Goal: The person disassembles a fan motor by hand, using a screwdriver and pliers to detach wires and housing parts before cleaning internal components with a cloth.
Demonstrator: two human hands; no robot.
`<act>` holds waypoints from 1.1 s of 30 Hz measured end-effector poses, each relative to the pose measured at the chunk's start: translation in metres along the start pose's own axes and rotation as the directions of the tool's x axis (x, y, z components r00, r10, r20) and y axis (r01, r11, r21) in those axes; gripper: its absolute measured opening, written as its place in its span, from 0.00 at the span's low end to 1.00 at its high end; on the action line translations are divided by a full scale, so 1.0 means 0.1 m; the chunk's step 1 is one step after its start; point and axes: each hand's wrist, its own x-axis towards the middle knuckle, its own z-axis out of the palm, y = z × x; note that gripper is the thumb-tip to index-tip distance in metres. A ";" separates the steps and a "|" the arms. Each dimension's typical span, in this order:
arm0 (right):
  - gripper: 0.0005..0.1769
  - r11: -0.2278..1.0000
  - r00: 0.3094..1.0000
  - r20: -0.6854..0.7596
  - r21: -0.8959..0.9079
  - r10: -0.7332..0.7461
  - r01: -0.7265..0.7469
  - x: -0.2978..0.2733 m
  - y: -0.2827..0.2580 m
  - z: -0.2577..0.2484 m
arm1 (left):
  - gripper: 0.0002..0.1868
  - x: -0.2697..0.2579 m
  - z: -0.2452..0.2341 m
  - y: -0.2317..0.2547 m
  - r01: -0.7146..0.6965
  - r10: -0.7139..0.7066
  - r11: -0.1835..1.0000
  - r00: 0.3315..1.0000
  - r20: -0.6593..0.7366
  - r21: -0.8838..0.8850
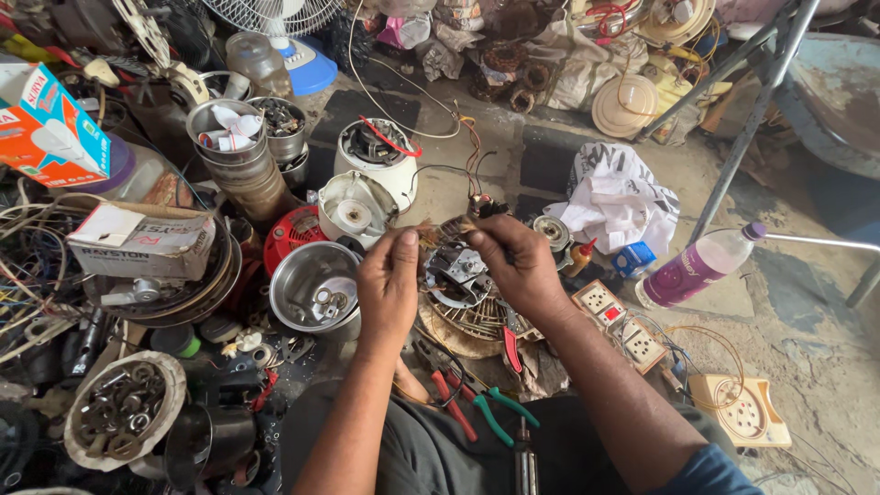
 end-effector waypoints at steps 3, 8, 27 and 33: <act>0.12 0.986 0.987 -0.057 0.089 0.147 -0.141 -0.02 0.02 0.02 | 0.13 -0.03 0.02 0.08 -0.199 0.199 0.978 0.980 -0.004 0.058; 0.14 0.950 0.966 -0.113 0.239 0.232 -0.200 -0.03 0.06 0.01 | 0.13 -0.05 0.12 0.15 -0.076 0.074 0.996 0.996 0.047 0.048; 0.10 0.943 0.886 -0.408 -0.145 0.219 -0.300 0.10 0.58 -0.12 | 0.06 0.18 0.21 0.14 -0.509 0.459 0.682 0.857 0.235 0.525; 0.12 0.970 0.842 -0.482 0.092 0.241 -0.225 0.12 1.03 0.11 | 0.06 0.17 0.18 -0.12 -0.306 0.321 0.874 0.947 0.025 0.377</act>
